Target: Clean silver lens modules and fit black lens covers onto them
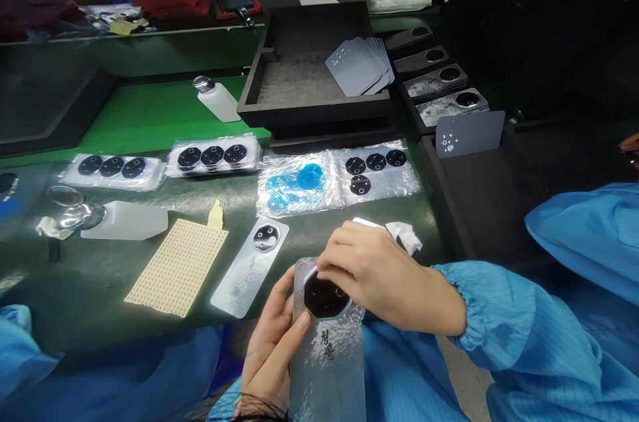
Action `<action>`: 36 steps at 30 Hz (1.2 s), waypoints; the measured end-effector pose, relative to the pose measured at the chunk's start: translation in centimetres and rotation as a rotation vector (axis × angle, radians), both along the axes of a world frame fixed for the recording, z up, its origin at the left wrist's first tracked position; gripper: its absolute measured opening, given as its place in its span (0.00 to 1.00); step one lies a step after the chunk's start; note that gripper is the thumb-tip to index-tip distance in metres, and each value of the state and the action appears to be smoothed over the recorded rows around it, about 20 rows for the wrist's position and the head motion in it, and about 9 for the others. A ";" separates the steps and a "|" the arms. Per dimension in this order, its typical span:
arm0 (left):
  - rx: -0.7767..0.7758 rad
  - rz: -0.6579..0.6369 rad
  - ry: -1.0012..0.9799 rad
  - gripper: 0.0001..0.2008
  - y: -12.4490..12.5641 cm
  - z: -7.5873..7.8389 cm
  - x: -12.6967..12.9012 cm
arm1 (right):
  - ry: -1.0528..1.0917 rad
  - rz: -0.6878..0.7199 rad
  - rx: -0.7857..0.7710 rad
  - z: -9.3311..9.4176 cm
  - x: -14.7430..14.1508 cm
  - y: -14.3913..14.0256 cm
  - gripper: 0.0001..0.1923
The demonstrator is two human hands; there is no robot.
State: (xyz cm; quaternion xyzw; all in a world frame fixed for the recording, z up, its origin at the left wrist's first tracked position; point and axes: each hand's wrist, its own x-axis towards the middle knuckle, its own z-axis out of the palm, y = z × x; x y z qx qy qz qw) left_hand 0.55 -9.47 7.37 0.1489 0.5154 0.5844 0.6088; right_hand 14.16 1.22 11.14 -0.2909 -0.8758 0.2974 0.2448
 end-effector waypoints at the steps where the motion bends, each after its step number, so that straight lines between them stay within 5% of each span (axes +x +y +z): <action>1: 0.005 0.006 0.014 0.24 0.0 0.0 0.1 | 0.004 -0.001 0.005 0.0 0.0 0.0 0.10; 16: 0.008 0.027 0.122 0.25 -0.3 -0.3 0.6 | 0.030 0.063 0.153 -0.3 0.7 -0.6 0.10; 25: 0.038 0.052 0.169 0.22 -0.3 -0.6 0.8 | -0.008 0.068 0.429 -0.4 1.0 -1.2 0.12; 31: 0.026 0.092 0.342 0.21 -0.9 -1.5 1.0 | 0.149 -0.068 0.198 -0.2 1.2 -2.0 0.12; 36: -0.006 0.120 0.350 0.21 -1.3 -2.0 1.2 | 0.211 -0.171 0.194 -0.7 1.1 -2.8 0.13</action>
